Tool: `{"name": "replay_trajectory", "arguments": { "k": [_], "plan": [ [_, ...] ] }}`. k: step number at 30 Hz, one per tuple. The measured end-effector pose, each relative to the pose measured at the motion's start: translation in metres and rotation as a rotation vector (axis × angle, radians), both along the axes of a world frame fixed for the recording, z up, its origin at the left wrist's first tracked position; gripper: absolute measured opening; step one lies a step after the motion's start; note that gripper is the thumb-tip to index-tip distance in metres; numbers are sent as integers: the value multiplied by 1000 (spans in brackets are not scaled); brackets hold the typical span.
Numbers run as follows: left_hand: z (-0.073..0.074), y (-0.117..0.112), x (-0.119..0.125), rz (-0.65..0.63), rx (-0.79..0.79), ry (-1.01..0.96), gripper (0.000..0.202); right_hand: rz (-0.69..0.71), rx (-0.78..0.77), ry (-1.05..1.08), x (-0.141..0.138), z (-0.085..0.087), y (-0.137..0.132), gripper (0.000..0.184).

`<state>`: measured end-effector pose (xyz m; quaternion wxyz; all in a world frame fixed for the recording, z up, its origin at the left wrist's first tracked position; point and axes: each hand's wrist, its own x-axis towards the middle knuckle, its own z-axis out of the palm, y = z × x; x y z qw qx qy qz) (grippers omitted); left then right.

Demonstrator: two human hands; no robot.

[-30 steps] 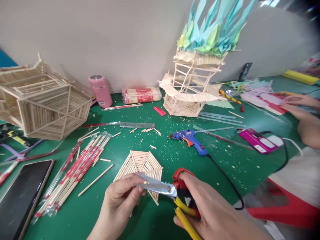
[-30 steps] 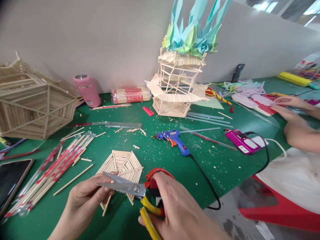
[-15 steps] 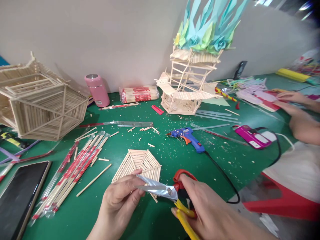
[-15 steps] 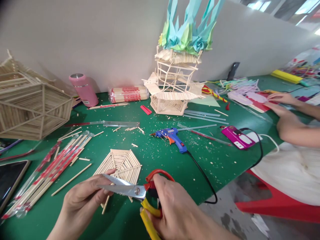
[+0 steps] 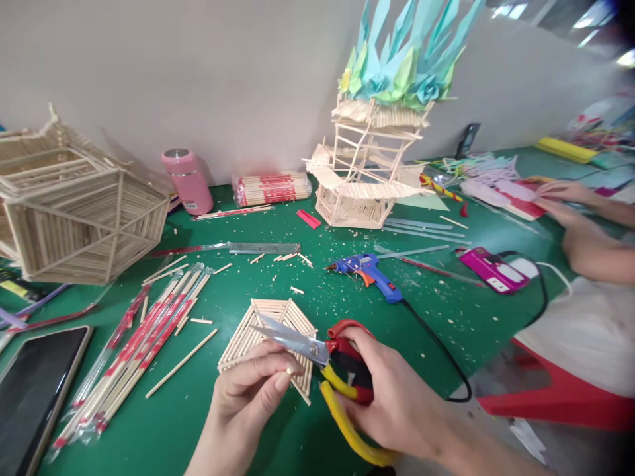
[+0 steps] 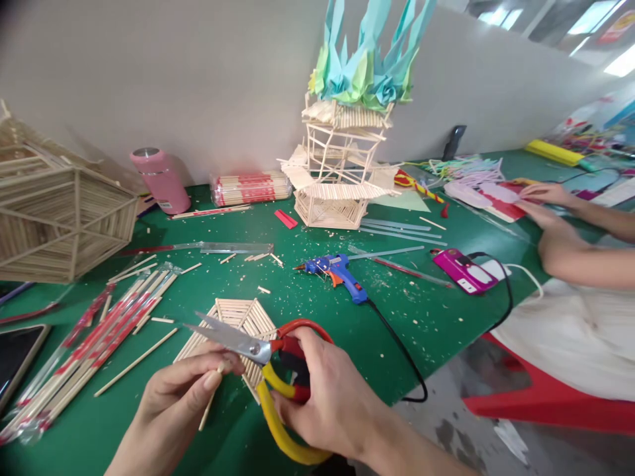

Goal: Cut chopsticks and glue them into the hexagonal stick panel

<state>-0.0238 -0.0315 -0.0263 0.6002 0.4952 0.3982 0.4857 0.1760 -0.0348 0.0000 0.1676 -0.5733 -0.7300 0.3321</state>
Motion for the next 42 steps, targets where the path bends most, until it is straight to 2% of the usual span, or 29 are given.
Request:
{"name": "replay_trajectory", "arguments": {
  "k": [4, 6, 12, 20, 25, 28, 30, 34, 37, 42],
  "plan": [
    [-3, -3, 2, 10, -50, -90, 13, -14, 88, -58, -7, -5, 2, 26],
    [-6, -4, 2, 48, -60, -75, 11, -2, 145, -87, -11, -6, 4, 24],
    [-12, -4, 3, 236, -90, 8, 10, 23, 215, -109, -16, -7, 7, 35],
    [-7, -1, 0, 298, -119, 15, 8, 31, 260, -220, -19, -5, 7, 36],
    [-6, 2, -2, 266, -110, -26, 9, 65, 109, -229, -21, -2, 10, 29],
    [-3, 4, -2, 252, -54, -82, 7, 37, 23, -126, -14, 4, 12, 24],
    [-1, 5, -2, 216, -71, -123, 7, 30, 2, -51, -7, 6, 12, 22],
    [0, 6, -2, 138, -161, -162, 12, 81, 40, -107, 3, 4, 7, 27],
    [-1, 6, -2, 123, -161, -150, 17, 114, 84, -172, 6, 0, 3, 32],
    [1, 6, -5, 103, -118, -105, 15, 126, 138, -205, 8, -1, 0, 28]
  ]
}}
